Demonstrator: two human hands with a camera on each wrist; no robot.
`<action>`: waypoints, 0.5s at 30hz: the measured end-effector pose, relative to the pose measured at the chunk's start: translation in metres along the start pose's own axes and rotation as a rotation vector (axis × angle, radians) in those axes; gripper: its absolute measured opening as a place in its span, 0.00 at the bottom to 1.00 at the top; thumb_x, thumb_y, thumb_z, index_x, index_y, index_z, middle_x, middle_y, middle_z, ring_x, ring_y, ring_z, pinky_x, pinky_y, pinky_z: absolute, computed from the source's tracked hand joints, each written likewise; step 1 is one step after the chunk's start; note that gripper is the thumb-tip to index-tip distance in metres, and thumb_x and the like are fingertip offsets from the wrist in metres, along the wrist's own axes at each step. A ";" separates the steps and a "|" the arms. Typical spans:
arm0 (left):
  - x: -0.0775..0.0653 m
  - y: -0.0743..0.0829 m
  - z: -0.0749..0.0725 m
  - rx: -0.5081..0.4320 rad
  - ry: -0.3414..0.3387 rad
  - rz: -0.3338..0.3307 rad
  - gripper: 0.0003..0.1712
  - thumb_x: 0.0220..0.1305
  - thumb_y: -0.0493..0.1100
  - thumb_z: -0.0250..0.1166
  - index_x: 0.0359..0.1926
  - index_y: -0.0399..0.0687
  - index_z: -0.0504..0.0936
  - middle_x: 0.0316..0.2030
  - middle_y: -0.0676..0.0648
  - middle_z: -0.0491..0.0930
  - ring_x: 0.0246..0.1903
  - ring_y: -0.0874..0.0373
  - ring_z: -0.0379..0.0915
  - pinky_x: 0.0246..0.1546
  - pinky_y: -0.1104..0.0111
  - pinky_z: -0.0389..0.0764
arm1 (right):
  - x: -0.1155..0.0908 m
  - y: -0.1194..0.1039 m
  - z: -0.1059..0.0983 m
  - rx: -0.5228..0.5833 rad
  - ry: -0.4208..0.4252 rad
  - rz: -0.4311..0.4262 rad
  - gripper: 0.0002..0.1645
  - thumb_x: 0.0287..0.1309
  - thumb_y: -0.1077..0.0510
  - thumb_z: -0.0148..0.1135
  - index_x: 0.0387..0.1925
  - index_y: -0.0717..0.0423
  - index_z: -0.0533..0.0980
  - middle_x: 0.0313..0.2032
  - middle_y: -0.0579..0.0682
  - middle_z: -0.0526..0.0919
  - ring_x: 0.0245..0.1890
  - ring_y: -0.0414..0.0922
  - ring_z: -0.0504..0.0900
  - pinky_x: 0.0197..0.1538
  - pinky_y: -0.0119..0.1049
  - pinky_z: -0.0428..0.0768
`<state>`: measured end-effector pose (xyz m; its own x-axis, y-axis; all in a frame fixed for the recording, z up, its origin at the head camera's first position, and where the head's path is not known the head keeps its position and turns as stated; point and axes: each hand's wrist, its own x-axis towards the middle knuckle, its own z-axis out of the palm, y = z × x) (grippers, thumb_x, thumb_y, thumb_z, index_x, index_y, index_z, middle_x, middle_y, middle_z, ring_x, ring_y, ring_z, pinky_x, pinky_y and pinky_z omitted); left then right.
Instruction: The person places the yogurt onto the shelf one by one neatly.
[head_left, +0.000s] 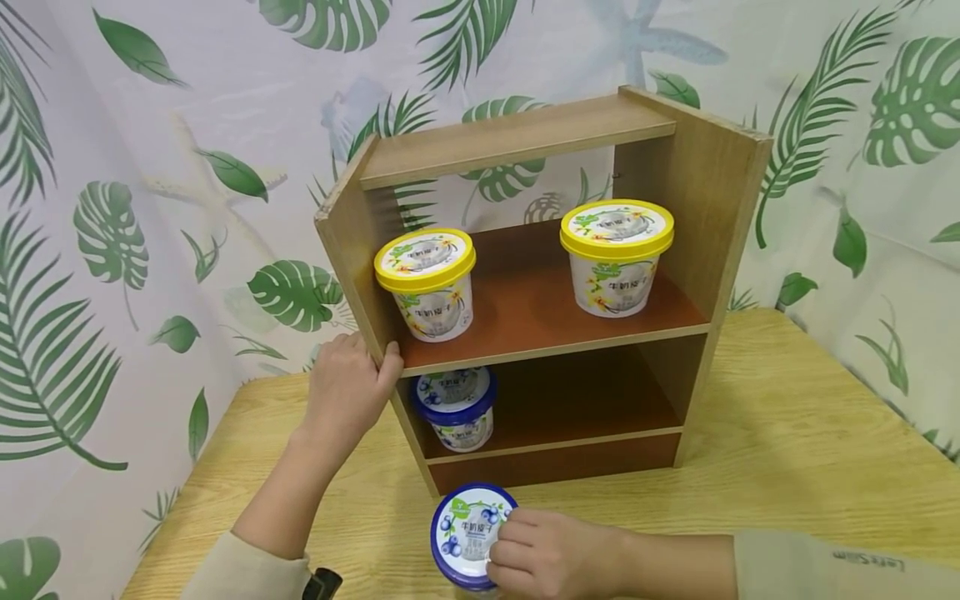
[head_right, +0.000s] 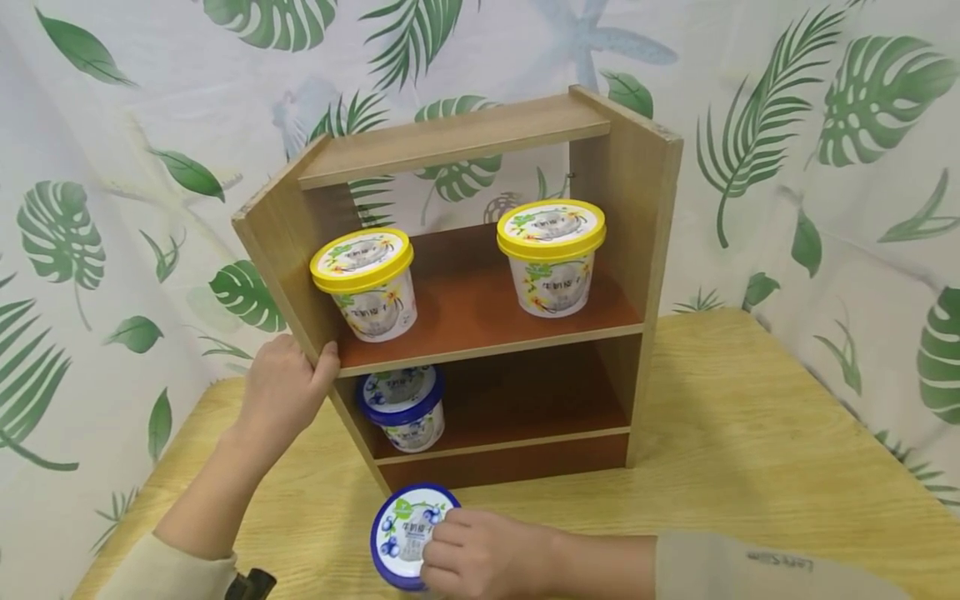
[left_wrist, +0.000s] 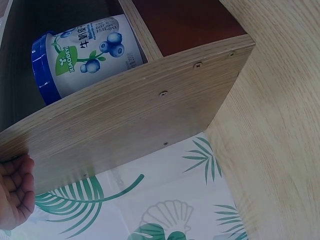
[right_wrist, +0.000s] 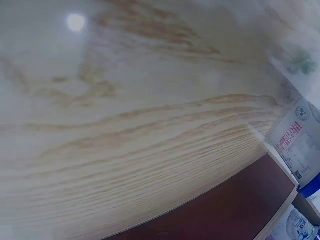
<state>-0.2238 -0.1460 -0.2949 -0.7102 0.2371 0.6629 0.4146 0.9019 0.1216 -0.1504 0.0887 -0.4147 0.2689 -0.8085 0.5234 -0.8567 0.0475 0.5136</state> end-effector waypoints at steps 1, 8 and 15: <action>0.000 0.000 0.000 0.000 0.003 0.001 0.18 0.61 0.45 0.53 0.26 0.33 0.79 0.19 0.39 0.78 0.22 0.44 0.72 0.24 0.56 0.70 | 0.000 0.001 -0.001 -0.004 0.008 -0.002 0.13 0.68 0.54 0.47 0.32 0.52 0.76 0.29 0.41 0.75 0.30 0.36 0.71 0.37 0.25 0.72; 0.000 0.000 0.001 -0.003 0.018 0.014 0.17 0.61 0.45 0.53 0.26 0.34 0.78 0.19 0.40 0.78 0.21 0.45 0.72 0.23 0.56 0.70 | -0.006 0.000 -0.004 0.022 -0.008 0.014 0.14 0.68 0.58 0.45 0.34 0.55 0.77 0.30 0.43 0.76 0.31 0.37 0.73 0.39 0.27 0.74; 0.000 0.000 0.001 -0.002 0.025 0.021 0.18 0.61 0.45 0.52 0.25 0.35 0.79 0.18 0.40 0.78 0.20 0.45 0.72 0.23 0.57 0.70 | -0.015 -0.002 -0.001 0.046 0.037 0.080 0.14 0.68 0.61 0.45 0.32 0.57 0.77 0.31 0.45 0.77 0.32 0.39 0.74 0.40 0.26 0.74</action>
<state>-0.2246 -0.1460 -0.2958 -0.6870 0.2464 0.6836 0.4300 0.8962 0.1091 -0.1527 0.1008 -0.4226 0.2139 -0.7809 0.5869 -0.8953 0.0836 0.4376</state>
